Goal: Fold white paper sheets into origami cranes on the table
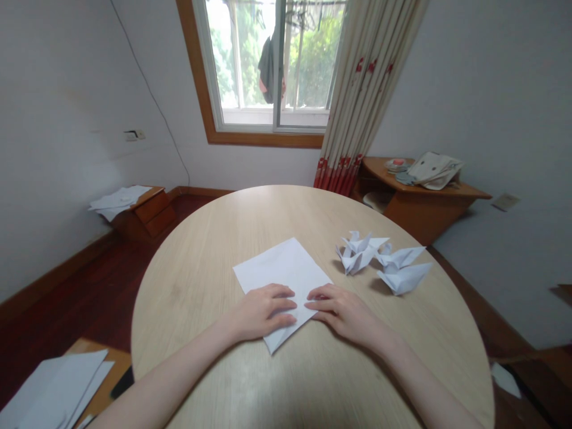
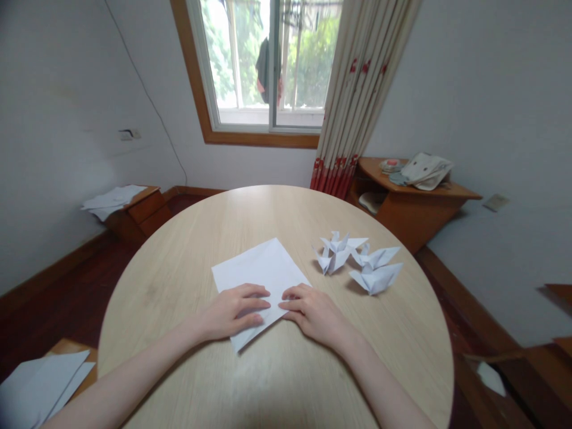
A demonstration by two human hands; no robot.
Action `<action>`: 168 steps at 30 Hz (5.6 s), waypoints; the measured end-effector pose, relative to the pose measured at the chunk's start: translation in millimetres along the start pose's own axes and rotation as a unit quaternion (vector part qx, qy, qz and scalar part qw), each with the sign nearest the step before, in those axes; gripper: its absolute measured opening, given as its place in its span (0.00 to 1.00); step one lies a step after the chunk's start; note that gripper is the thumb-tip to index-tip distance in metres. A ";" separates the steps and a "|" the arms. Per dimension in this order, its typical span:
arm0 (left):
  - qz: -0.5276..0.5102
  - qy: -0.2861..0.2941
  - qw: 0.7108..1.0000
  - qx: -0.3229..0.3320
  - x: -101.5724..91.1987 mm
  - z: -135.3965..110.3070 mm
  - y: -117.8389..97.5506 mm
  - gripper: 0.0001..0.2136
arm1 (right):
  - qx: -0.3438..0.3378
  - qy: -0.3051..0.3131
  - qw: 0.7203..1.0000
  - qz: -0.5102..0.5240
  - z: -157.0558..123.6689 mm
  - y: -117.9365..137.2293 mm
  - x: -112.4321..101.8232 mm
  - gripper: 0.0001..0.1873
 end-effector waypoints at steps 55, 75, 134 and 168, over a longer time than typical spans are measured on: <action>-0.251 -0.110 0.928 -0.251 -14.0 -1.0 -1.4 0.09 | 0.141 -0.060 0.987 -0.040 13.6 -13.0 16.8 0.09; -0.456 0.093 0.871 -0.159 -2.4 -4.4 -6.2 0.45 | 0.056 -0.003 0.998 0.019 11.9 12.3 18.9 0.07; -0.128 0.125 0.983 -0.035 -2.1 -4.5 -6.9 0.10 | 0.023 0.051 0.998 0.041 14.3 23.7 20.0 0.08; 0.157 0.122 0.979 -0.037 -4.0 -7.0 -33.9 0.23 | 0.044 0.137 0.987 -0.074 -2.6 38.2 8.3 0.17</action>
Point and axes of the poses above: each hand's wrist, its own z-axis towards the middle knuckle, its own x-axis out of the palm, y = z × x, the point moved 3 cm from there along z, towards the middle knuckle, and after that the axes turned 10 degrees about y, right-handed, at the moved point
